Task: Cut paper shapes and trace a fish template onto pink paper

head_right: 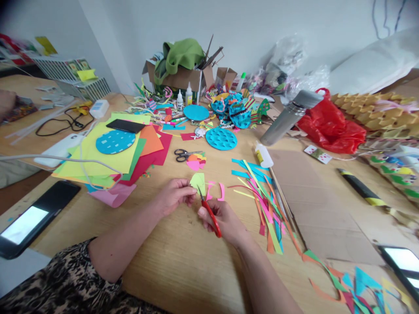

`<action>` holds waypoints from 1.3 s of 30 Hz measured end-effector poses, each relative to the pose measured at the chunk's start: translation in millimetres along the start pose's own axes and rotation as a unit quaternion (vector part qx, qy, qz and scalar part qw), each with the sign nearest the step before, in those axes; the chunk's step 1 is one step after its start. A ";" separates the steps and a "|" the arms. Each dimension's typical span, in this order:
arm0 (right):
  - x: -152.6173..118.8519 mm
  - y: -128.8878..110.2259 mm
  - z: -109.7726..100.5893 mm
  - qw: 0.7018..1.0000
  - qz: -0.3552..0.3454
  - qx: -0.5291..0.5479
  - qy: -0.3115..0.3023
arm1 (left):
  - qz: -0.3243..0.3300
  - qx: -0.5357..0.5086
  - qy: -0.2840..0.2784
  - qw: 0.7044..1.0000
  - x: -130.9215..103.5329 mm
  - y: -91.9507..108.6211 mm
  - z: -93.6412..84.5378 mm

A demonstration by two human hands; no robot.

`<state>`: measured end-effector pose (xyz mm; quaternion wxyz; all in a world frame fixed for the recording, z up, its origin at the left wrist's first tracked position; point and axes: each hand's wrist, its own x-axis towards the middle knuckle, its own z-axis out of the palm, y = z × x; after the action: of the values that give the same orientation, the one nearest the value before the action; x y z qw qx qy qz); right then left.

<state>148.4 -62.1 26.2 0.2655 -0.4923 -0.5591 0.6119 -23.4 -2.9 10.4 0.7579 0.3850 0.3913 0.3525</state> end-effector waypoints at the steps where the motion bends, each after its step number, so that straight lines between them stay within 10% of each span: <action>1: -0.1 -0.4 0.1 1.000 -0.002 -0.001 -0.002 | -0.001 0.002 0.002 1.000 0.0 0.1 0.2; 39: 1.6 -1.3 2.4 1.000 0.013 0.009 0.026 | -0.023 -0.010 -0.005 1.000 -0.6 0.1 -0.1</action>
<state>145.4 -61.4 26.7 0.2761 -0.5131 -0.5402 0.6072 -23.8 -3.3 10.7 0.7717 0.3702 0.3925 0.3367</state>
